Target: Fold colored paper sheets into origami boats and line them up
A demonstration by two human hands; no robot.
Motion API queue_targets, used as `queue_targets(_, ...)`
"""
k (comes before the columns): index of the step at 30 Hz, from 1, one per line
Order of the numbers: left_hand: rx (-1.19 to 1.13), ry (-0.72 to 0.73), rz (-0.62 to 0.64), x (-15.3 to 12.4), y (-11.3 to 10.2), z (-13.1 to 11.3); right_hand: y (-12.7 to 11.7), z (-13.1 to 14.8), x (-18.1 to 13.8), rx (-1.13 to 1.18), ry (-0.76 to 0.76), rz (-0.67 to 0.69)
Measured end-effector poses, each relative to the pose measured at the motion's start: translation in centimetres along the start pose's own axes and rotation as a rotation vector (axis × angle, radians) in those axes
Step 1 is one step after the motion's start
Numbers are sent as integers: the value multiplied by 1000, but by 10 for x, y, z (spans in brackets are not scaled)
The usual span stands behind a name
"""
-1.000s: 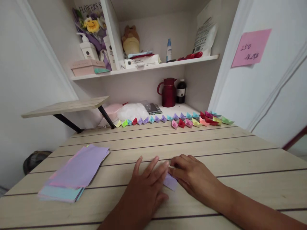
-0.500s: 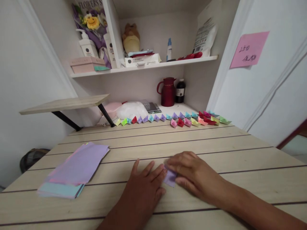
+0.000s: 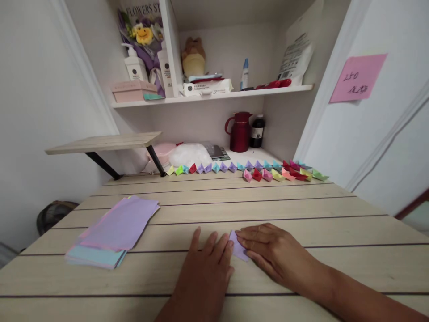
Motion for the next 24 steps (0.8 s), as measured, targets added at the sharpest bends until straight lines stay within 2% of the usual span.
queue_targets(6, -173, -65, -200, 2, -13, 9, -2, 6, 8, 32, 26, 96)
queue_targets(10, -282, -194, -199, 4, -15, 24, -4, 9, 15, 18, 59, 112)
queue_targets(15, -161, -71, -206, 2, -19, 12, -4, -1, 29, 62, 122, 89)
queue_targets(21, -30, -29, -269, 0, -19, 7, 11, -37, 38, 233, 274, 19)
queue_targets(24, 10, -9, -288, 1, -19, 6, 15, -41, 36, 268, 256, 19)
Point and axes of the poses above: each hand's wrist, its own x-axis towards the middle knuckle, its own y-axis out of the palm, z = x × y, the point moved 6 cm from there along x, towards the middle knuckle, and after that the axes turned 6 degrees about x, right-handed, at the moved point
